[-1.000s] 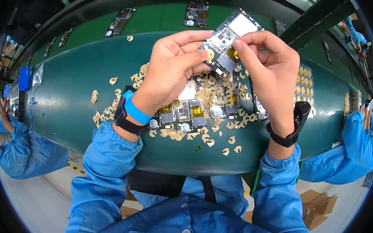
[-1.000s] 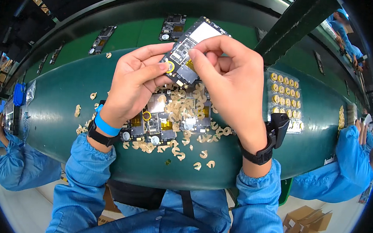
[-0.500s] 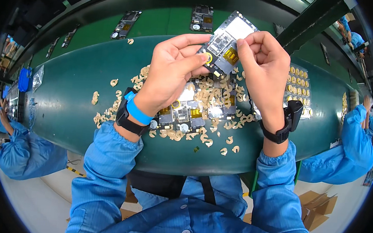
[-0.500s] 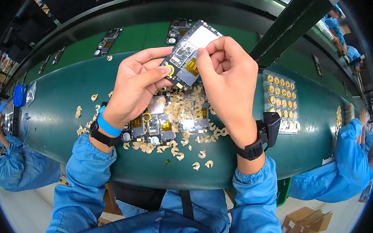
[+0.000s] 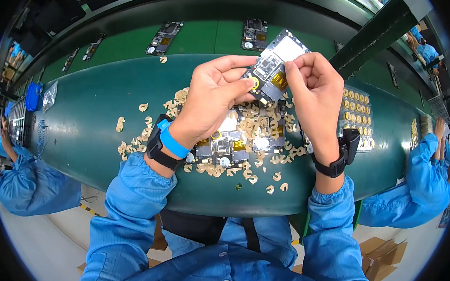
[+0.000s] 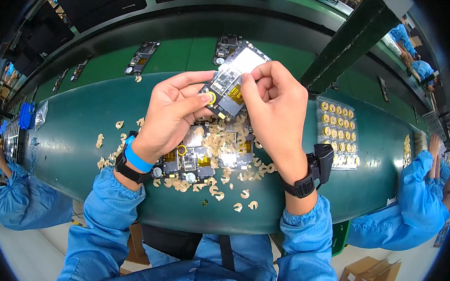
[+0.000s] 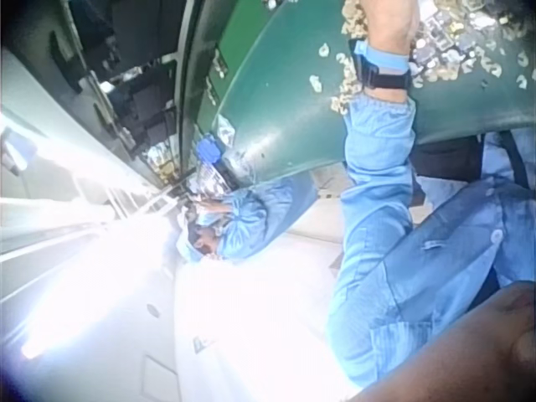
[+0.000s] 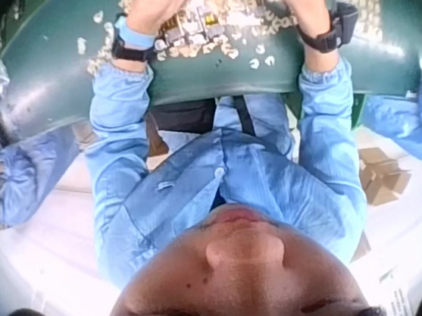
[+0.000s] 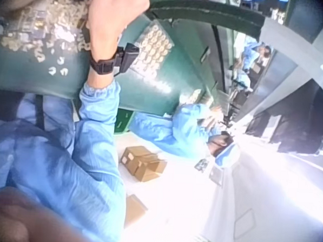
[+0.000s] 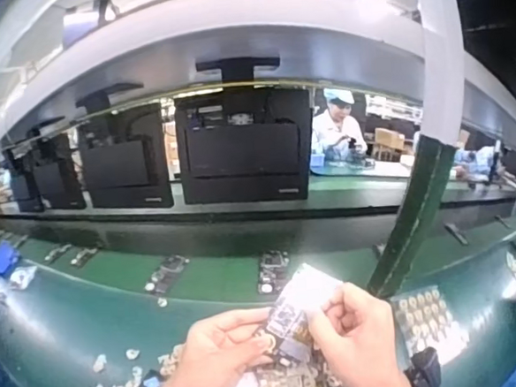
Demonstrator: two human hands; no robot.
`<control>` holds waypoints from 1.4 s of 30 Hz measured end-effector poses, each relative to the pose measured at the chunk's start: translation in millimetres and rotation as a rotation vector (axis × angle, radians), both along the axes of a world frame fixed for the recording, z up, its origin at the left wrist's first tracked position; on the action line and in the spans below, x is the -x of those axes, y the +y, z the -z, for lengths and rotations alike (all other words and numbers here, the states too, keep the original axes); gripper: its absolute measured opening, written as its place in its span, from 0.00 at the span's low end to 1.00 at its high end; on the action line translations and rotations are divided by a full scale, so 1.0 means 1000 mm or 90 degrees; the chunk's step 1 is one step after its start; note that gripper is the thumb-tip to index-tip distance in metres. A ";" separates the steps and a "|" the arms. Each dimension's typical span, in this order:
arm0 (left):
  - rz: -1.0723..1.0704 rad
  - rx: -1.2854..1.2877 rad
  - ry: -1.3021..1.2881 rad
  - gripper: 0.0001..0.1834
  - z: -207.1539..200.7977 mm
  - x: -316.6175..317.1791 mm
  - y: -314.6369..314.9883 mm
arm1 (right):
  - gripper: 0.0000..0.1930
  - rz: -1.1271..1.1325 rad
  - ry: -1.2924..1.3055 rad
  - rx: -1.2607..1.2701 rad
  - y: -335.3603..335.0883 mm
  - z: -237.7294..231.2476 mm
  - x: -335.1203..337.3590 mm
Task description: Assembling electronic components and applying tape to circuit boards on a factory production line.
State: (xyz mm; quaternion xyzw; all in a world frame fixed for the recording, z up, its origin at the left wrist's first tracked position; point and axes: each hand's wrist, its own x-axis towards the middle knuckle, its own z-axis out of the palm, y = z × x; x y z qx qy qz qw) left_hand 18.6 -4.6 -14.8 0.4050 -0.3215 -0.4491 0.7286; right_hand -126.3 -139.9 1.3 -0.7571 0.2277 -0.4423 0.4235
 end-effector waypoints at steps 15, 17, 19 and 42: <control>0.011 0.022 -0.013 0.23 0.001 -0.005 0.001 | 0.07 -0.014 0.064 0.322 0.006 -0.007 0.002; 0.006 0.028 -0.029 0.23 0.003 -0.005 -0.001 | 0.09 -0.040 0.075 0.420 0.006 -0.013 0.002; 0.003 0.032 -0.028 0.23 0.005 -0.006 -0.002 | 0.14 -0.093 0.151 0.484 0.010 -0.016 0.004; 0.057 0.091 0.039 0.30 -0.007 0.002 0.006 | 0.09 -0.106 0.011 0.415 0.007 -0.003 -0.002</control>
